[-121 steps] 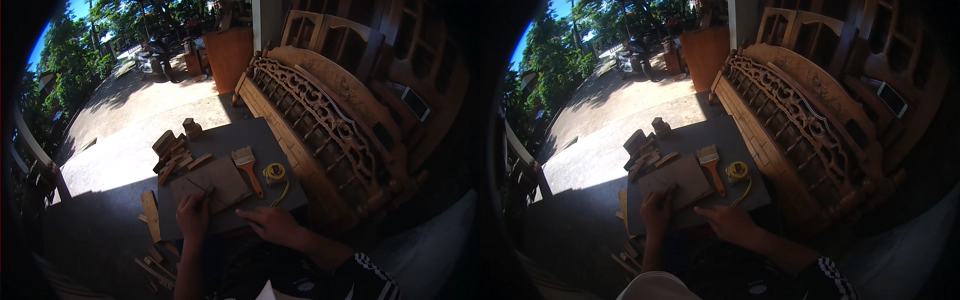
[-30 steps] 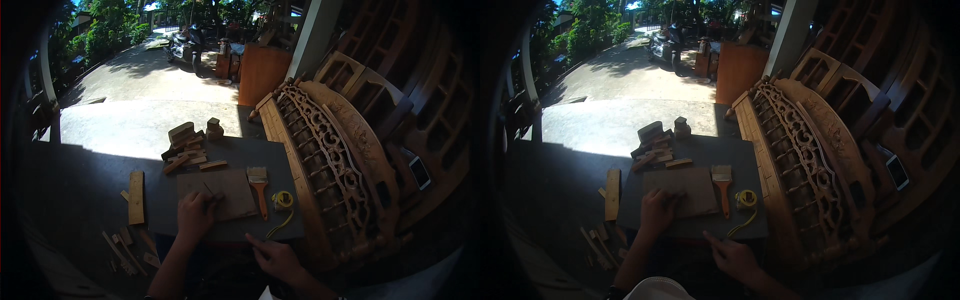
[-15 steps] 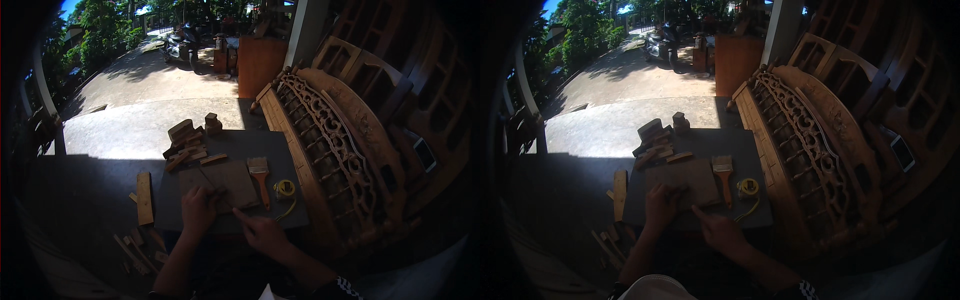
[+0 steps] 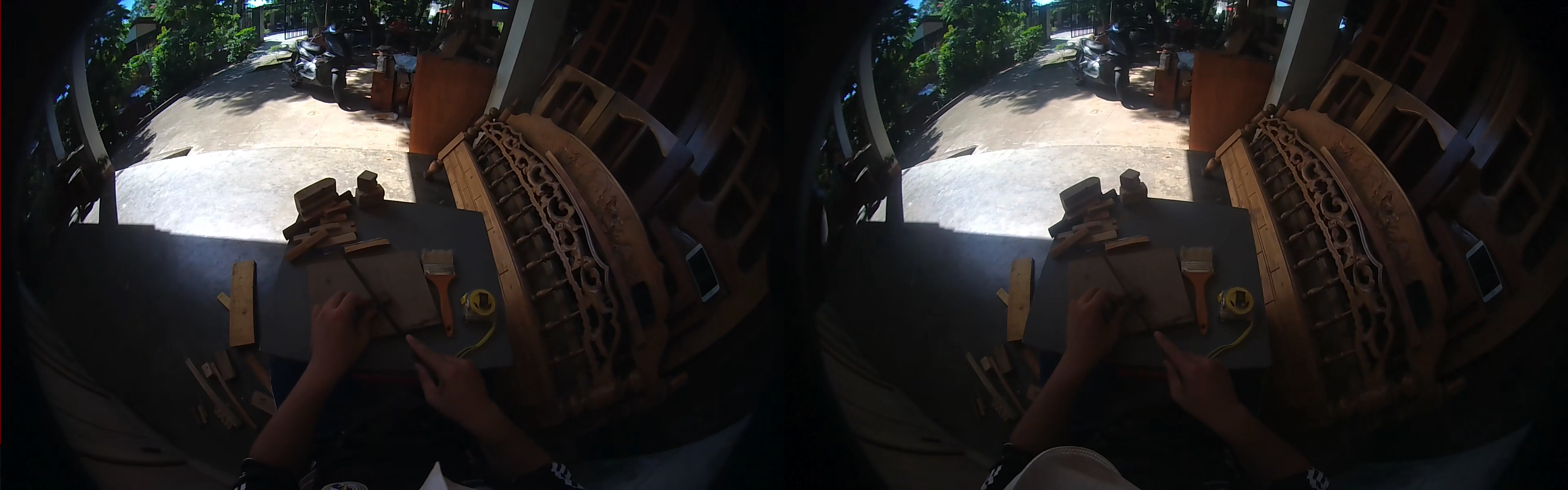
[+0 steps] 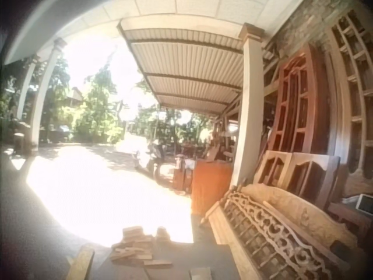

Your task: Manually sawing a small block of wood using a handheld saw blade.

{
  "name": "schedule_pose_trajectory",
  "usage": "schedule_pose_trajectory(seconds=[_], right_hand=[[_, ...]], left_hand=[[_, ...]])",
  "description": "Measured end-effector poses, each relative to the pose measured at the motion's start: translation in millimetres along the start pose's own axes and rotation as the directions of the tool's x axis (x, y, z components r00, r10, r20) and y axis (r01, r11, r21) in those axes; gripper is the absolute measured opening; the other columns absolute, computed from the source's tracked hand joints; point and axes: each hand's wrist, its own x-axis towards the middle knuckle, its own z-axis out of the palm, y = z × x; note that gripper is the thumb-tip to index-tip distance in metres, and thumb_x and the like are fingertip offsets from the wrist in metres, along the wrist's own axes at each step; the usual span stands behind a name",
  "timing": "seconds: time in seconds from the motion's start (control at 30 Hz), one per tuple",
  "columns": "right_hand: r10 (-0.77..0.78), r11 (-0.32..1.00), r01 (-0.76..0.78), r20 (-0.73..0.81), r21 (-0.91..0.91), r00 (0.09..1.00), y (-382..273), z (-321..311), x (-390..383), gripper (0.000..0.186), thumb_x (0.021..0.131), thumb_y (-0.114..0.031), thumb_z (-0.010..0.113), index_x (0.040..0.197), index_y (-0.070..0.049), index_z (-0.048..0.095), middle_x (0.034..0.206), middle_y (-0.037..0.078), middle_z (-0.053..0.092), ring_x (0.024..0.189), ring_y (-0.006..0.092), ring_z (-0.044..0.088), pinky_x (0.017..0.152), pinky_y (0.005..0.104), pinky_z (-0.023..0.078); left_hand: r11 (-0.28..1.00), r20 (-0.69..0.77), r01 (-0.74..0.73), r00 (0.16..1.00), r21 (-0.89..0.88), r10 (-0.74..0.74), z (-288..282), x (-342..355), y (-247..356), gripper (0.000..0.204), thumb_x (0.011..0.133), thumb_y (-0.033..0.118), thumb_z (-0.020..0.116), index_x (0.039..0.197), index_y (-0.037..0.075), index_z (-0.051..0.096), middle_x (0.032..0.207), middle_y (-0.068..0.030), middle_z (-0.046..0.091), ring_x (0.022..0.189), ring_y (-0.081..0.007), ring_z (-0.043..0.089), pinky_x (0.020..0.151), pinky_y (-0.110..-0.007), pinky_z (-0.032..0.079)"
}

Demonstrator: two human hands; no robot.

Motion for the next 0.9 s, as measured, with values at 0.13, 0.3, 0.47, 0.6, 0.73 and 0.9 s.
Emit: schedule_pose_trajectory(seconds=[0.13, 0.3, 0.47, 0.6, 0.73, 0.9], right_hand=[[0.001, 1.000, 0.000, -0.018, 0.017, 1.000, 0, 10, -3, 0.060, 0.097, -0.015, 0.066, 0.154, -0.021, 0.050, 0.088, 0.018, 0.071, 0.076, 0.0372, 0.071, 0.069, 0.0476, 0.058], [-0.003, 1.000, 0.003, -0.016, -0.003, 1.000, 0, 4, -6, 0.060, 0.094, -0.015, 0.069, 0.152, -0.022, 0.054, 0.095, 0.018, 0.070, 0.083, 0.0362, 0.072, 0.073, 0.0468, 0.059], [-0.049, 0.999, 0.047, -0.222, -0.014, 0.974, -2, 4, -14, 0.053, 0.086, -0.005, 0.075, 0.137, -0.017, 0.068, 0.110, 0.015, 0.065, 0.099, 0.0331, 0.069, 0.084, 0.0410, 0.058], [-0.077, 0.996, 0.085, -0.354, 0.007, 0.932, 4, 11, -22, 0.036, 0.082, 0.001, 0.076, 0.116, -0.011, 0.076, 0.103, 0.014, 0.065, 0.097, 0.0317, 0.069, 0.083, 0.0403, 0.057], [-0.147, 0.989, 0.141, -0.395, -0.045, 0.907, 12, 25, -12, 0.035, 0.081, 0.001, 0.077, 0.115, -0.011, 0.077, 0.101, 0.013, 0.065, 0.095, 0.0315, 0.069, 0.082, 0.0402, 0.057], [-0.163, 0.984, 0.177, -0.409, -0.005, 0.898, 17, 27, 4, 0.034, 0.080, 0.001, 0.077, 0.112, -0.011, 0.077, 0.100, 0.014, 0.064, 0.094, 0.0321, 0.068, 0.081, 0.0408, 0.057]], left_hand=[[0.978, -0.056, 0.059, 0.996, -0.198, -0.071, -16, 12, -2, 0.043, 0.088, 0.024, 0.078, 0.123, 0.005, 0.063, 0.113, -0.0183, 0.065, 0.101, -0.0366, 0.066, 0.092, -0.049, 0.048], [0.995, -0.294, -0.051, 0.956, -0.090, 0.022, 11, 45, -23, 0.074, 0.088, 0.026, 0.079, 0.146, -0.002, 0.043, 0.139, -0.0278, 0.054, 0.121, -0.0445, 0.060, 0.103, -0.051, 0.048], [0.983, -0.239, -0.011, 0.970, -0.182, -0.034, 22, 44, -29, 0.066, 0.085, 0.022, 0.079, 0.139, -0.003, 0.052, 0.136, -0.0272, 0.056, 0.126, -0.0451, 0.057, 0.106, -0.050, 0.048], [0.985, -0.251, 0.017, 0.966, -0.170, -0.060, 23, 43, -20, 0.061, 0.084, 0.022, 0.079, 0.136, -0.001, 0.054, 0.133, -0.0261, 0.056, 0.125, -0.0447, 0.057, 0.105, -0.050, 0.049], [0.986, -0.260, 0.027, 0.963, -0.162, -0.069, 24, 42, -21, 0.062, 0.085, 0.029, 0.076, 0.136, 0.000, 0.056, 0.137, -0.0255, 0.055, 0.124, -0.0435, 0.059, 0.104, -0.049, 0.050], [0.981, -0.267, 0.045, 0.959, -0.187, -0.095, 24, 44, -24, 0.054, 0.085, 0.022, 0.077, 0.132, 0.001, 0.058, 0.138, -0.0262, 0.054, 0.128, -0.0451, 0.055, 0.105, -0.050, 0.049]])
